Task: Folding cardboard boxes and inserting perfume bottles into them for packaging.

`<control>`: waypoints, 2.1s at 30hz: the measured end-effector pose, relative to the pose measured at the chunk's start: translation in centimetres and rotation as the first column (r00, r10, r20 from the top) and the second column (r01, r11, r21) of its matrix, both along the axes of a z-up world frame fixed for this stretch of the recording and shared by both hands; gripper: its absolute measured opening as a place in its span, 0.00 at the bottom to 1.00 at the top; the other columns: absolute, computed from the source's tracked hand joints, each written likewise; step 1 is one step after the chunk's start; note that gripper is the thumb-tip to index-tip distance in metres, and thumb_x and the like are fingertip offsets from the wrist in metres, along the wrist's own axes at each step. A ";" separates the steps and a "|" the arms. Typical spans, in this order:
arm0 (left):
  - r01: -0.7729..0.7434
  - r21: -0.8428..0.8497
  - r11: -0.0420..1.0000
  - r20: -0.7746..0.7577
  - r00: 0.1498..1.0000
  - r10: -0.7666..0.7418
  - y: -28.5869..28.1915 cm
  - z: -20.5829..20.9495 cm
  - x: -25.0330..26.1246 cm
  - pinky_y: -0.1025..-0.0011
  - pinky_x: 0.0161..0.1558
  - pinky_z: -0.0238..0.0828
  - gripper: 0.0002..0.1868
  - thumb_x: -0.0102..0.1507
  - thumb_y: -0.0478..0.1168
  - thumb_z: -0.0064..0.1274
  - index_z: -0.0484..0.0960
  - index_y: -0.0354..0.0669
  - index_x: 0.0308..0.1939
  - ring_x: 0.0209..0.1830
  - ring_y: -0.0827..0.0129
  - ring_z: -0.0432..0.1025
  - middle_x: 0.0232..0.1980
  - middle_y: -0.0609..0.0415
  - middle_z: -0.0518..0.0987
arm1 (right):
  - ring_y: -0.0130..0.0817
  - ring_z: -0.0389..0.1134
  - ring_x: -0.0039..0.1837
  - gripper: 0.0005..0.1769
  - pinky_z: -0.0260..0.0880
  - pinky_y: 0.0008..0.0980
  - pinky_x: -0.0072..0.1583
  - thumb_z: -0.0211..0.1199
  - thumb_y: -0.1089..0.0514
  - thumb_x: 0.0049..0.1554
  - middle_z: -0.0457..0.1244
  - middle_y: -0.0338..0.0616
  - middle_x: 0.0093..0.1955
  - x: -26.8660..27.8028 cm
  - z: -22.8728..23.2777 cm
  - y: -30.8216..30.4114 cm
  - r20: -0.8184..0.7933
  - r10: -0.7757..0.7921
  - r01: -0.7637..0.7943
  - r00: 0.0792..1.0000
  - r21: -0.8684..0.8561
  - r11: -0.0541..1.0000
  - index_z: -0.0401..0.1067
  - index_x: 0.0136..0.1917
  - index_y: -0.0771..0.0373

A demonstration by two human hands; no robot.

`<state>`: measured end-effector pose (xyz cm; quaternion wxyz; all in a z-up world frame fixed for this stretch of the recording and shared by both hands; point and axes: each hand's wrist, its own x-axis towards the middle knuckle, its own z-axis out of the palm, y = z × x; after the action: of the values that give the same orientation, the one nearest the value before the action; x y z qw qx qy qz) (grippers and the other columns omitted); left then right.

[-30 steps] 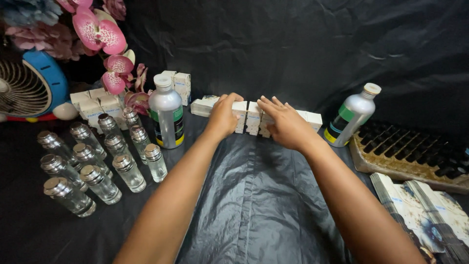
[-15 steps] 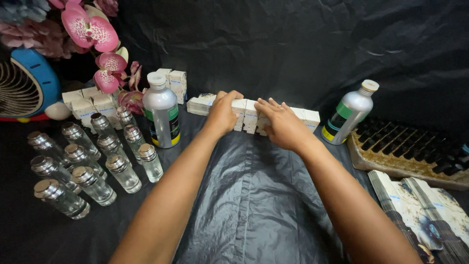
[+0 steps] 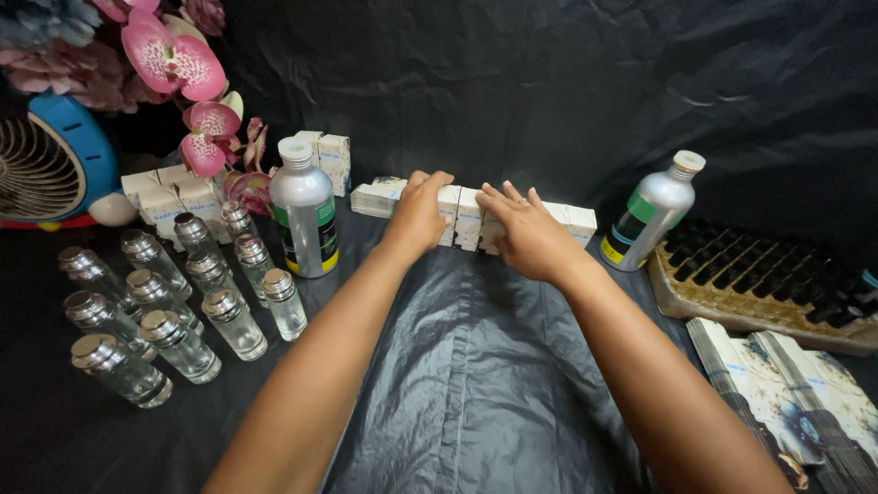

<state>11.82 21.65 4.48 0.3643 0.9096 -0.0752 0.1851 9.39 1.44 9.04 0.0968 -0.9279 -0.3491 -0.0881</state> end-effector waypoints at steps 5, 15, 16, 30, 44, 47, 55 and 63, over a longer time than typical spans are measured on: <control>-0.009 0.012 1.000 0.018 1.000 0.009 -0.3 0.6 -0.4 0.44 0.64 0.67 0.31 0.56 0.28 0.65 0.76 0.44 0.63 0.64 0.41 0.70 0.58 0.41 0.71 | 0.57 0.50 0.80 0.40 0.39 0.63 0.78 0.61 0.69 0.54 0.57 0.56 0.77 -0.6 0.6 -0.1 0.022 0.013 -0.014 1.000 0.031 0.999 0.58 0.78 0.62; -0.065 0.124 0.990 0.185 0.982 0.041 -2.7 2.2 -2.6 0.50 0.61 0.66 0.18 0.59 0.31 0.61 0.78 0.48 0.53 0.63 0.52 0.64 0.54 0.52 0.70 | 0.57 0.49 0.81 0.39 0.41 0.63 0.78 0.60 0.67 0.55 0.55 0.53 0.78 -0.8 1.1 -3.0 0.052 0.027 -0.029 0.998 0.031 0.999 0.56 0.79 0.59; -0.062 0.124 0.990 0.188 0.981 0.038 -3.0 2.0 -2.4 0.50 0.61 0.66 0.18 0.59 0.31 0.61 0.78 0.48 0.53 0.63 0.52 0.64 0.54 0.52 0.70 | 0.57 0.49 0.81 0.39 0.41 0.63 0.78 0.60 0.67 0.55 0.55 0.53 0.78 -1.0 1.1 -3.5 0.055 0.024 -0.026 0.998 0.032 0.999 0.56 0.79 0.59; 0.215 0.171 0.961 0.477 0.836 -0.272 -13.4 2.1 -6.0 0.60 0.43 0.74 0.04 0.62 0.42 0.54 0.75 0.50 0.36 0.41 0.54 0.75 0.34 0.56 0.72 | 0.55 0.56 0.77 0.27 0.55 0.56 0.75 0.62 0.65 0.55 0.60 0.50 0.75 -5.5 0.8 -13.7 0.068 -0.100 0.087 0.993 0.179 0.980 0.67 0.68 0.57; 0.571 0.152 0.807 0.258 0.765 -0.590 -29.4 -3.1 -9.2 0.57 0.46 0.78 0.05 0.61 0.41 0.54 0.78 0.49 0.40 0.49 0.52 0.76 0.41 0.52 0.77 | 0.47 0.75 0.55 0.10 0.75 0.50 0.55 0.64 0.51 0.55 0.75 0.43 0.45 -13.8 0.2 -25.5 -0.106 -0.578 0.570 0.809 -0.103 0.815 0.80 0.47 0.55; 0.593 0.181 0.785 0.198 0.759 -0.620 -31.0 -4.4 -9.4 0.59 0.46 0.78 0.03 0.61 0.40 0.53 0.80 0.49 0.37 0.49 0.53 0.76 0.41 0.52 0.78 | 0.51 0.74 0.57 0.15 0.75 0.53 0.57 0.67 0.47 0.53 0.75 0.46 0.48 -14.8 -0.7 -26.3 -0.146 -0.637 0.612 0.757 -0.184 0.769 0.81 0.49 0.55; 0.596 0.239 0.766 0.231 0.732 -0.641 -32.7 -6.0 -10.0 0.64 0.47 0.77 0.05 0.61 0.36 0.50 0.80 0.48 0.32 0.50 0.57 0.74 0.43 0.54 0.78 | 0.54 0.75 0.55 0.17 0.76 0.52 0.54 0.69 0.42 0.50 0.72 0.50 0.46 -16.1 -3.3 -26.3 -0.167 -0.741 0.718 0.650 -0.184 0.671 0.82 0.46 0.54; 0.547 0.254 0.798 0.363 0.711 -0.602 -33.3 -8.8 -9.0 0.70 0.49 0.70 0.10 0.64 0.36 0.44 0.82 0.53 0.40 0.55 0.63 0.71 0.47 0.60 0.78 | 0.54 0.74 0.57 0.20 0.75 0.53 0.57 0.67 0.46 0.52 0.73 0.47 0.48 -16.4 -3.5 -25.6 -0.165 -0.783 0.772 0.599 -0.137 0.620 0.79 0.58 0.47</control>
<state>2.86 -11.69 -4.36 0.3192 0.7987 -0.4439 0.2511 -7.05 -24.13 5.56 0.0611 -0.9930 0.0996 -0.0147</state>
